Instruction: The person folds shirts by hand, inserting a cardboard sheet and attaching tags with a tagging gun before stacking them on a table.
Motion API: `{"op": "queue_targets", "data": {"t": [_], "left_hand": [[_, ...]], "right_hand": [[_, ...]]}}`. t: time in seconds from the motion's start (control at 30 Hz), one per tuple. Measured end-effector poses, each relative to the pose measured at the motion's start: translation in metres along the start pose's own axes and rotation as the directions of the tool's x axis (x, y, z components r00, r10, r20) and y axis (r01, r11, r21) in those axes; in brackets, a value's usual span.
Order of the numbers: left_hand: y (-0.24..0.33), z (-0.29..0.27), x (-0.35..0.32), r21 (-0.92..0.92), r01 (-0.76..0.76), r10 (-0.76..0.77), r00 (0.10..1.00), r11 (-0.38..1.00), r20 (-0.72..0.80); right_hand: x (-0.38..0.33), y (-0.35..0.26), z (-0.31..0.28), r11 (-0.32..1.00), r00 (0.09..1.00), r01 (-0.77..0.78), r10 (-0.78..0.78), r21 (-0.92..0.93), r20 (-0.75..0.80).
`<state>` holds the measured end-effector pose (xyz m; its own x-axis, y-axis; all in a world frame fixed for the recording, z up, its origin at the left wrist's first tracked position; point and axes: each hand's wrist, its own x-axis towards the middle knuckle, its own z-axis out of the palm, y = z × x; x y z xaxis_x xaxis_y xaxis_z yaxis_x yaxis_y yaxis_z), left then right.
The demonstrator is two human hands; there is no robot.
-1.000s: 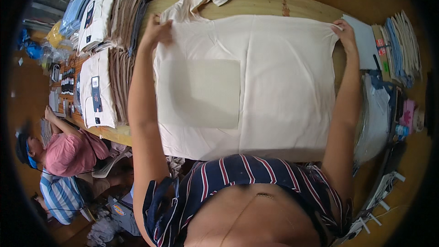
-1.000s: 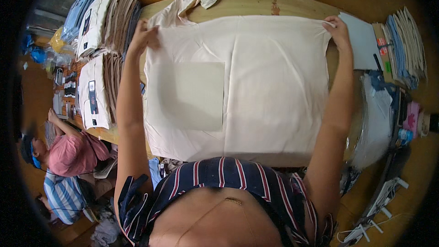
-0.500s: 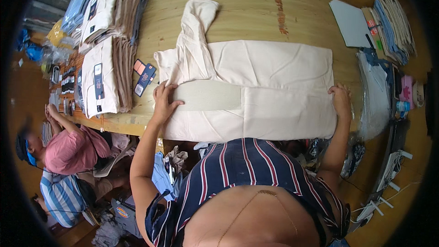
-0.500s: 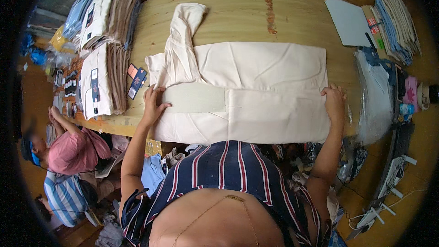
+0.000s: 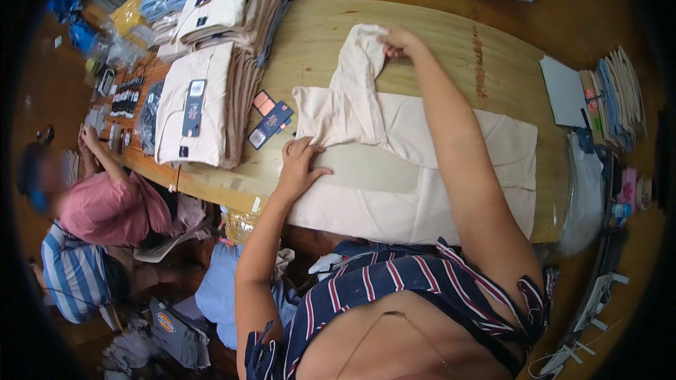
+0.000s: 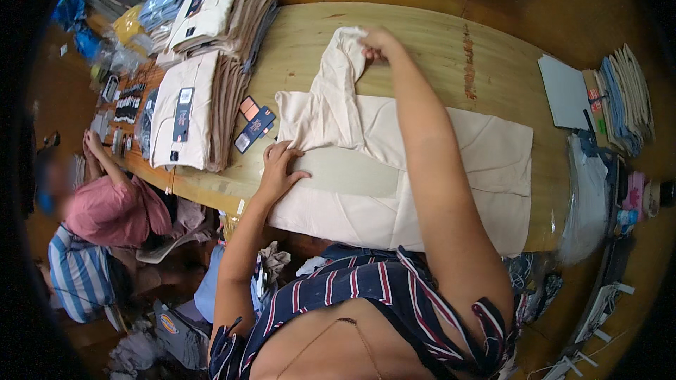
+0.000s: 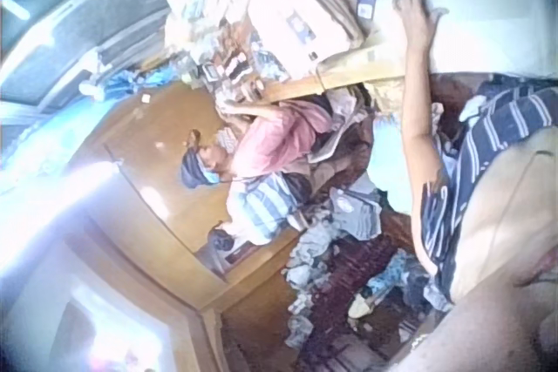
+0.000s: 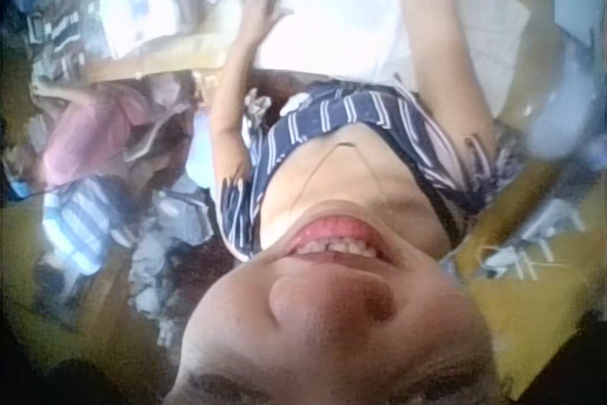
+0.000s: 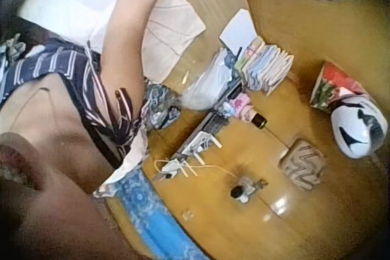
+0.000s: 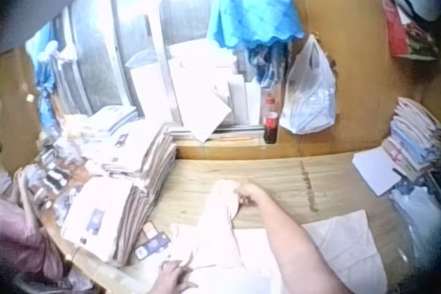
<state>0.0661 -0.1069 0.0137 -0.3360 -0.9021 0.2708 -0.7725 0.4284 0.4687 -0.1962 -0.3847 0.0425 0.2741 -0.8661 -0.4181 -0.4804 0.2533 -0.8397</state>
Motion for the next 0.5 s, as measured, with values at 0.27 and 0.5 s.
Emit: {"op": "queue_targets", "data": {"t": [0.27, 0.5], "left_hand": [[-0.001, -0.001, -0.005, -0.019, 0.014, -0.015, 0.998, 1.0, -0.066], [-0.002, 0.002, -0.005, 0.029, -0.026, 0.029, 0.995, 0.999, -0.093]], "right_hand": [[-0.134, -0.067, -0.119, 0.718, 0.796, 0.606, -0.557, -0.342, 0.238], [-0.211, -0.034, -0.121, 0.676, 0.934, 0.273, -0.356, -0.684, 0.021]]}}
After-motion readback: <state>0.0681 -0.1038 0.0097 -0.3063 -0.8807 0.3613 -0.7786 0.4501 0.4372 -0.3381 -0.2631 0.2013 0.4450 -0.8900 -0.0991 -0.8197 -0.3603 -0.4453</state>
